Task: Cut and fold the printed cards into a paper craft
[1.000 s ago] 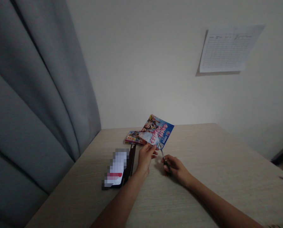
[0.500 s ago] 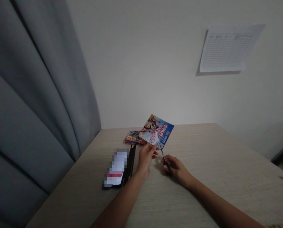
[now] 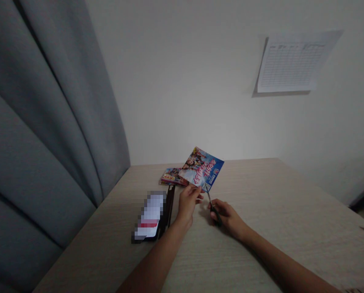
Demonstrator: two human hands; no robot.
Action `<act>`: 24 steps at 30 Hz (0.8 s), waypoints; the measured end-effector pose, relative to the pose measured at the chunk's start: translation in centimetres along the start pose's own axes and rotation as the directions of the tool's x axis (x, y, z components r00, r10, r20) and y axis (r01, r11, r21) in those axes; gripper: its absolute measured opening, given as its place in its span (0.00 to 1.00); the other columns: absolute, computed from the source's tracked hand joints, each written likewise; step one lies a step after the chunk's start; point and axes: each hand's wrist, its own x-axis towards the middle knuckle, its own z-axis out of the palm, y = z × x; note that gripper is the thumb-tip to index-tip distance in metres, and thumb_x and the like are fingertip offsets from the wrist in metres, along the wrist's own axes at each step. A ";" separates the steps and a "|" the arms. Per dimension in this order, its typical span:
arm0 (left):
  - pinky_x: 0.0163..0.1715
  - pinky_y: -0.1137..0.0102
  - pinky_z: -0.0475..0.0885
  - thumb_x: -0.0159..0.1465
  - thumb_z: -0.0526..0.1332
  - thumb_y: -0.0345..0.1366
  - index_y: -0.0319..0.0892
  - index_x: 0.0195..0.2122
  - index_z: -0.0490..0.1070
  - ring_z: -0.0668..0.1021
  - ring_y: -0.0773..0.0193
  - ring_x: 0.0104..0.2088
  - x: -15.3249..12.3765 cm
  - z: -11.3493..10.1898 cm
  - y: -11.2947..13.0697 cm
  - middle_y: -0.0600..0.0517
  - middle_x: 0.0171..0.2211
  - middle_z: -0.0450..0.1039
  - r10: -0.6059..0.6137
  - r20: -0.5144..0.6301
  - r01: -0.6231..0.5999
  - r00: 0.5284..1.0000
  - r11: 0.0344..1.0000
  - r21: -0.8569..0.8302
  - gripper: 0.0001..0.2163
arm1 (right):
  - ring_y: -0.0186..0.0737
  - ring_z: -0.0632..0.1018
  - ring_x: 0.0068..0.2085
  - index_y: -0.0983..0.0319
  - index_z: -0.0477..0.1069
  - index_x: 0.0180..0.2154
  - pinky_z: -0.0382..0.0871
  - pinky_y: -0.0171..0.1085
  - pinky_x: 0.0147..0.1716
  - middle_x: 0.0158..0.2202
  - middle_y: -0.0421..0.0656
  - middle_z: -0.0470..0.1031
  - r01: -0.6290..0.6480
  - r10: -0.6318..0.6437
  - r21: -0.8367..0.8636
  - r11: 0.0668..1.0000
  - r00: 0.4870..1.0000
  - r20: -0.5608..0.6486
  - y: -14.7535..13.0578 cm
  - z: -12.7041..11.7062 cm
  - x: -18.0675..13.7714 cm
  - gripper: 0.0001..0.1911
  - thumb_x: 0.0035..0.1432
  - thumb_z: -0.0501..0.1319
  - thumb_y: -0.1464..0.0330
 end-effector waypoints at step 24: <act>0.23 0.76 0.69 0.49 0.72 0.51 0.40 0.33 0.74 0.76 0.68 0.25 -0.1 0.1 0.1 0.47 0.31 0.79 -0.008 0.001 0.008 1.000 1.000 -0.011 0.20 | 0.34 0.67 0.25 0.60 0.65 0.39 0.60 0.34 0.26 0.23 0.36 0.67 0.000 -0.001 -0.071 0.997 1.000 -0.015 0.2 0.0 0.1 0.20 0.57 0.63 0.51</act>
